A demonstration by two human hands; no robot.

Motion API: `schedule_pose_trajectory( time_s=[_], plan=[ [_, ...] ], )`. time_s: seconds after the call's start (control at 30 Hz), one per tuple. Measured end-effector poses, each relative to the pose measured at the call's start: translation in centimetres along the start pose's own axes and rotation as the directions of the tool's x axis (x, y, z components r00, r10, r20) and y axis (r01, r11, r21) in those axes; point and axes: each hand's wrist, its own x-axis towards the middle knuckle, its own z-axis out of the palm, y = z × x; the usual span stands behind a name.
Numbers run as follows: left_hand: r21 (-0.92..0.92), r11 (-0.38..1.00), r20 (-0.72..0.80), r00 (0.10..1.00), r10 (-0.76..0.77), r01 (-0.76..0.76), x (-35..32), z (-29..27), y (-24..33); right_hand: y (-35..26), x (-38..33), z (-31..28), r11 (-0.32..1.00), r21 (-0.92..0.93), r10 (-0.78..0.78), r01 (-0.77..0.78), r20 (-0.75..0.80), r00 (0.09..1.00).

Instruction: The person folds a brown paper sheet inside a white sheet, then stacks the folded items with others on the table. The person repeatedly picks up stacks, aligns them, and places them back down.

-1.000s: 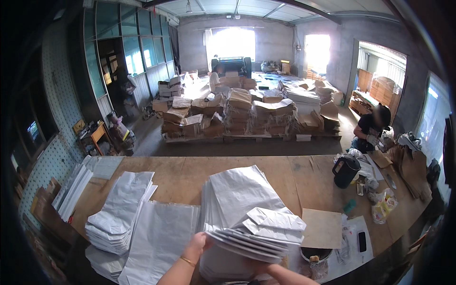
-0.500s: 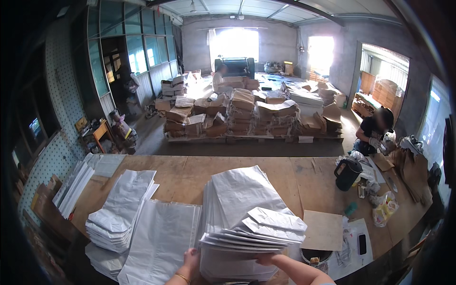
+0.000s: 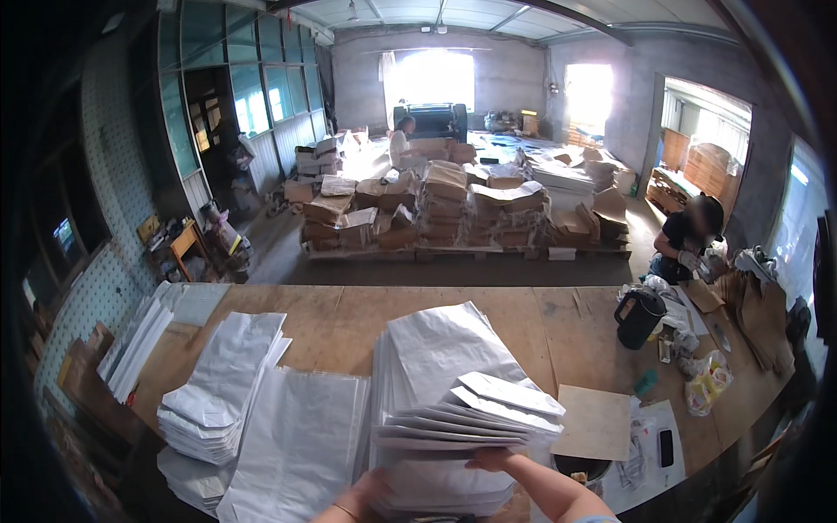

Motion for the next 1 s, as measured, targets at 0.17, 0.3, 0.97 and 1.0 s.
schedule_pose_trajectory(
  time_s=[0.17, 0.3, 0.97, 1.0],
  plan=[
    [0.194, 0.979, -0.183, 0.983, -0.023, 0.059, -1.8, 2.8, 1.6, 2.6, -1.9, 0.2, 0.977, -0.121, 0.207, -0.174, 0.388, 0.898],
    [0.141, 0.985, -0.246, 0.967, -0.065, 0.102, -0.2, 1.1, 0.8, 8.3, -5.7, 8.3, 0.955, -0.022, 0.289, -0.296, 0.300, 0.909],
    [-0.078, 0.985, -0.348, 0.922, -0.172, 0.154, 3.5, -2.1, -2.1, 1.2, -9.6, 4.6, 0.494, 0.279, 0.841, -0.823, 0.086, 0.534],
    [-0.187, 0.972, -0.303, 0.933, -0.196, 0.143, 3.4, -2.5, -2.3, 0.4, -9.5, 2.9, 0.490, 0.380, 0.823, -0.784, 0.095, 0.560]
  ],
)
